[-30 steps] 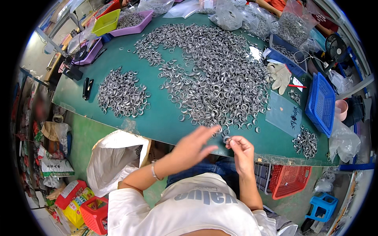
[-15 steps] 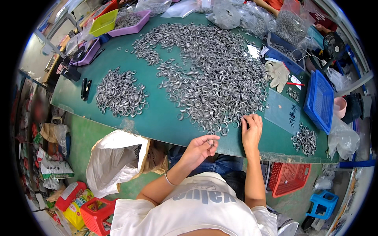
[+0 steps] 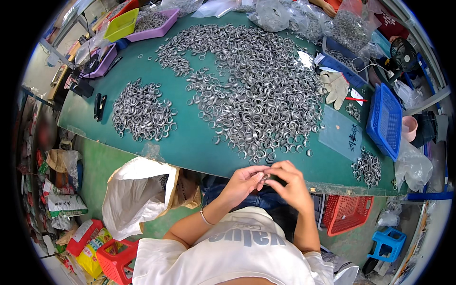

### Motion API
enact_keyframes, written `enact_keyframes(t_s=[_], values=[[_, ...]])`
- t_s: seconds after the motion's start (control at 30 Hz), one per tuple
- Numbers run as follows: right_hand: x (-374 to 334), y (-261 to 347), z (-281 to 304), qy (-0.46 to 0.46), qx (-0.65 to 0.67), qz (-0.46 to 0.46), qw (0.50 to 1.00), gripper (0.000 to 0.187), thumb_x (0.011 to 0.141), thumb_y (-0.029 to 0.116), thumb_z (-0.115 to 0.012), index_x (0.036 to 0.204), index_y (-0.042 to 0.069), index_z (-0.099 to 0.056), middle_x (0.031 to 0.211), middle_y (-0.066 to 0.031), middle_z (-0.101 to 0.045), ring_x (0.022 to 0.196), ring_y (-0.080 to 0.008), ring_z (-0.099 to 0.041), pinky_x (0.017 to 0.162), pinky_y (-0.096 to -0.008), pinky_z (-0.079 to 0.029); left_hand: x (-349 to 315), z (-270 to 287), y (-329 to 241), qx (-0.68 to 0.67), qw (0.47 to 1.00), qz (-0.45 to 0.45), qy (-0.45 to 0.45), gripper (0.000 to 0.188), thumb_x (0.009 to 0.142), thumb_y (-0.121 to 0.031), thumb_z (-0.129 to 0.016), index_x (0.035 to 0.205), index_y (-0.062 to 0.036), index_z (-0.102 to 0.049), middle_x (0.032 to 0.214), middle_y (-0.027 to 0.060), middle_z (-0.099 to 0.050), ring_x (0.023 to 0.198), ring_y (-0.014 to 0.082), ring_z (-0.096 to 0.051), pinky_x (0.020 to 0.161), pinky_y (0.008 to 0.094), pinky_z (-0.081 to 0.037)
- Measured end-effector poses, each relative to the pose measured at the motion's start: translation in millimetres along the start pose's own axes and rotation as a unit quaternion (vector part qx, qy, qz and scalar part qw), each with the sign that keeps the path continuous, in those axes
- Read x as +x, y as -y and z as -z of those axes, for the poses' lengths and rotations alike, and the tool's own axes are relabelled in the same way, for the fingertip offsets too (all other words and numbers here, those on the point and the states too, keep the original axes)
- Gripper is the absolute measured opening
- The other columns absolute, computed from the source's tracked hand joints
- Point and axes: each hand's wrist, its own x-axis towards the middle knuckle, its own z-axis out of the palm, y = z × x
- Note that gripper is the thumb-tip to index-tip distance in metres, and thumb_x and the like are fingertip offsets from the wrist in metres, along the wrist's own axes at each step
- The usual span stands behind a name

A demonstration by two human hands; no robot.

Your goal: The person sorts small grey rings from a large pile on a green table by hand, picking up individual rings and placing them into smaller groups or a white bag.

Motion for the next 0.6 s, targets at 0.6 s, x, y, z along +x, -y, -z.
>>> enact_keyframes(t_s=[0.6], values=[[-4.8,-37.8,-20.1,-0.145,0.460,-0.215,0.849,0.007,0.084,0.000,-0.064,0.090,-0.002,-0.064,0.078,-0.0040,-0.064,0.071,-0.0078,-0.056,0.067,-0.0215,-0.045,8.4,0.7,-1.0,-0.368,0.921,0.050,0.117,0.030,0.092,-0.006,-0.048,0.120,0.0045,-0.049,0.087,0.0037,-0.051,0.080,0.0114,-0.048,0.064,0.0252,-0.042]])
